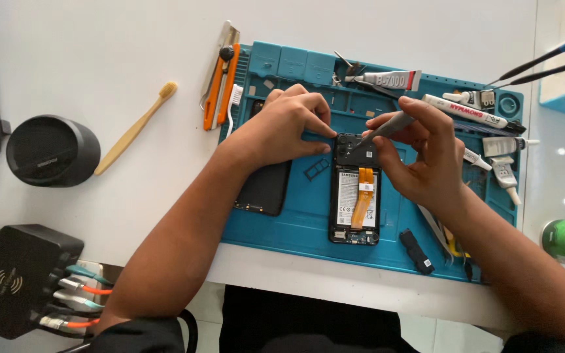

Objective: The person uses a pen-like tool to apply adhesive or sealant around the edges of a disassembled smartphone's internal frame. They then place a small black component onto the bottom of the phone and press it into place.

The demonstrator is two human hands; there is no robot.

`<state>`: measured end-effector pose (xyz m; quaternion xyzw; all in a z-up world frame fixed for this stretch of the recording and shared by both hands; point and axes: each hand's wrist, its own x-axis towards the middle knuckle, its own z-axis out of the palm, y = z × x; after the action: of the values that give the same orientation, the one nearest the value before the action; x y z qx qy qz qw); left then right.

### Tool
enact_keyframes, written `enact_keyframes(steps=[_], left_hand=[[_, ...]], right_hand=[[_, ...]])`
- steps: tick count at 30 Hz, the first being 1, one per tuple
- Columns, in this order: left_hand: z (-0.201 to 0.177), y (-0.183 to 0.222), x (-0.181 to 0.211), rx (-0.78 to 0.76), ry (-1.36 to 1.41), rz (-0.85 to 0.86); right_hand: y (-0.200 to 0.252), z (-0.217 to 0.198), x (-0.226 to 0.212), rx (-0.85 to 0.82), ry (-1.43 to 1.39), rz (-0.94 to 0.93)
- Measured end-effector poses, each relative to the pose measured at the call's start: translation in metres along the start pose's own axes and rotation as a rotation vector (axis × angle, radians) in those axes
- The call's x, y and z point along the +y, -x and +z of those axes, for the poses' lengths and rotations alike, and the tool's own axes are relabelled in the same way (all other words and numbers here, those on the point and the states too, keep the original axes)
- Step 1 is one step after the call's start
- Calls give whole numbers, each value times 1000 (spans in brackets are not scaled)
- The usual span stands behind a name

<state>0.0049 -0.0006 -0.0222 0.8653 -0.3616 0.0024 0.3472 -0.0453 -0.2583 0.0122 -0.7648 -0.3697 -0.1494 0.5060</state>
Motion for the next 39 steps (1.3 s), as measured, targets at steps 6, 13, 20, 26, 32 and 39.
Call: enact_keyframes(steps=[6,13,20,26,32,39], left_hand=[[1,1,3,34,-14,7],[-1,1,5,50,1,21],[5,1,2,87,-25,36],[5,1,6,114,-3,26],[6,0,0,87,-37,43],[3,1,1,81,-26,56]], right_hand=[[-8,7,10,-5,-31,-28],[-6,9,16,-2,-48,-35],[-7,10,15,-15,-6,-24],[-7,11,17,-26,13,-40],[-8,10,16,-72,42,-28],[-16,12,7,-116,57,-38]])
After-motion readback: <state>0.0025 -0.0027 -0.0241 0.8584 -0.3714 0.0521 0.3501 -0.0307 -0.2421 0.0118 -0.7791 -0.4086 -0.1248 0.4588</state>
